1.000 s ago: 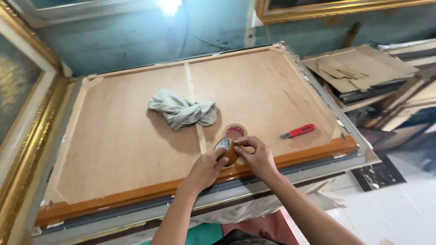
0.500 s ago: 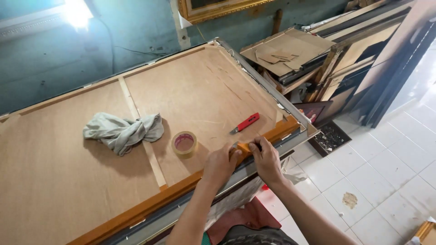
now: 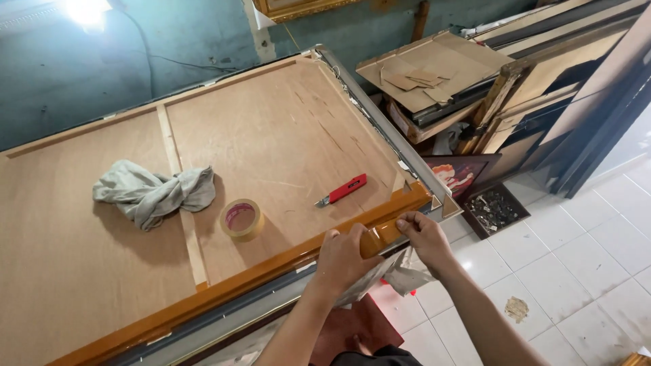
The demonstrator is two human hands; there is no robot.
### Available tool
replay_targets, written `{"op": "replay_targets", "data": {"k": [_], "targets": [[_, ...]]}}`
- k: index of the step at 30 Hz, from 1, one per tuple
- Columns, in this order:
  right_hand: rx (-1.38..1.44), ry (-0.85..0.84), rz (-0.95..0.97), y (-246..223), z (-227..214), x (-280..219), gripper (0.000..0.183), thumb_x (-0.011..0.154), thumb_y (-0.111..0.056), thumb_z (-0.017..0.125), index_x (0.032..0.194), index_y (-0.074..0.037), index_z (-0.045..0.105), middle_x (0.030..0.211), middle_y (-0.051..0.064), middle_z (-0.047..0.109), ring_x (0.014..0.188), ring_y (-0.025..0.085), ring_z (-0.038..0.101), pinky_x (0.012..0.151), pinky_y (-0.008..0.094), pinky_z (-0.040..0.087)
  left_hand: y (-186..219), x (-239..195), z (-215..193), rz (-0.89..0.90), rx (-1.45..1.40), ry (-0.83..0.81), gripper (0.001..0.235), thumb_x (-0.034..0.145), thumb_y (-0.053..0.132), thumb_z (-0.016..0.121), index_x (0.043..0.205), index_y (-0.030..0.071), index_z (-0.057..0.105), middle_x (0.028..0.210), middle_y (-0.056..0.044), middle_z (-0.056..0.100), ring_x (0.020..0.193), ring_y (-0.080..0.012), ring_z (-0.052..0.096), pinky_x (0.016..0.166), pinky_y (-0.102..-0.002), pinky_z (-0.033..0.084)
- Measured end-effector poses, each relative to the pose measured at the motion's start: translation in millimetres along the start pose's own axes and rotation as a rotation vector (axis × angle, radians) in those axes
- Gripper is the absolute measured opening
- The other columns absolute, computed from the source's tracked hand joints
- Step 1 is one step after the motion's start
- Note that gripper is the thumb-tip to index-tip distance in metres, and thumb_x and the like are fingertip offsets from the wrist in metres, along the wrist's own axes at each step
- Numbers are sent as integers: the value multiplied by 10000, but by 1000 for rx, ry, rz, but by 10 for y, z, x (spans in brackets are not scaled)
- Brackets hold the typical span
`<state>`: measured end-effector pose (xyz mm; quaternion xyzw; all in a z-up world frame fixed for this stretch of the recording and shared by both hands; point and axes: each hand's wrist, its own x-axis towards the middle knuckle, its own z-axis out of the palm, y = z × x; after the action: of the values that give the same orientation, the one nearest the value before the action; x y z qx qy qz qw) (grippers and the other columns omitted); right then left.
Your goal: The person assembles a wooden picture frame by wiping the mitered corners with a cloth, applying clear adhesive tape along the edges, and using a utility knife to trim excess tape. The person works on the back of the frame, which is placed on a workbench.
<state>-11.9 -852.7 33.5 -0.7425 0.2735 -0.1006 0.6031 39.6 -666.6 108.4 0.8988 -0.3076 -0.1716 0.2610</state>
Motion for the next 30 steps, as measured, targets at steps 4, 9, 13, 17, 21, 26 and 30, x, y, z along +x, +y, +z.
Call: {"op": "replay_targets", "data": {"k": [4, 9, 13, 17, 21, 26, 30], "targets": [[3, 118, 67, -128, -627, 167, 265, 834, -230, 600, 969, -3, 611, 685, 77, 479, 574, 135, 413, 500, 229, 371, -203, 34, 190, -17, 160, 9, 301, 684, 304, 580, 921, 198, 428, 793, -106, 640, 847, -248, 622, 860, -312, 353], [-284, 121, 163, 109, -1133, 590, 237, 848, -228, 565, 993, -58, 643, 900, 68, 625, 824, 173, 537, 749, 295, 378, -436, -179, 5, -11, -26, 70, 511, 637, 314, 763, 980, 188, 406, 909, -13, 619, 724, -254, 618, 804, -376, 392], [-247, 164, 140, 219, -1039, 644, 168, 825, -208, 597, 948, -109, 652, 816, 15, 617, 741, 124, 534, 680, 259, 393, -245, -219, -43, -7, -124, 161, 342, 685, 290, 622, 915, 153, 409, 621, -51, 532, 490, -230, 526, 479, -342, 409], [-241, 256, 123, 263, -1009, 670, 153, 787, -247, 647, 924, -179, 660, 751, -45, 576, 679, 80, 499, 631, 233, 401, -200, -127, 46, -43, -27, 154, 376, 715, 338, 636, 985, 158, 446, 920, -22, 548, 774, -235, 576, 593, -380, 476], [-172, 210, 183, 106, -1043, 598, 330, 784, -220, 661, 1111, -233, 621, 739, -13, 594, 704, 86, 530, 633, 238, 390, -200, -19, 242, -20, 131, 167, 456, 704, 325, 707, 1054, 114, 506, 976, -61, 530, 860, -250, 576, 634, -369, 518], [-230, 252, 212, 93, -1069, 630, 371, 739, -289, 688, 1099, -241, 613, 788, -21, 639, 719, 77, 550, 613, 232, 380, -135, 61, 317, -46, 208, 208, 461, 693, 329, 720, 1049, 112, 522, 950, -64, 531, 877, -239, 569, 635, -365, 518], [-306, 259, 223, 100, -1073, 664, 395, 713, -345, 698, 1087, -252, 612, 805, -22, 637, 706, 92, 547, 594, 249, 389, -81, 74, 317, -94, 225, 198, 457, 701, 343, 714, 1050, 121, 519, 976, -69, 528, 894, -240, 565, 654, -370, 521]]}}
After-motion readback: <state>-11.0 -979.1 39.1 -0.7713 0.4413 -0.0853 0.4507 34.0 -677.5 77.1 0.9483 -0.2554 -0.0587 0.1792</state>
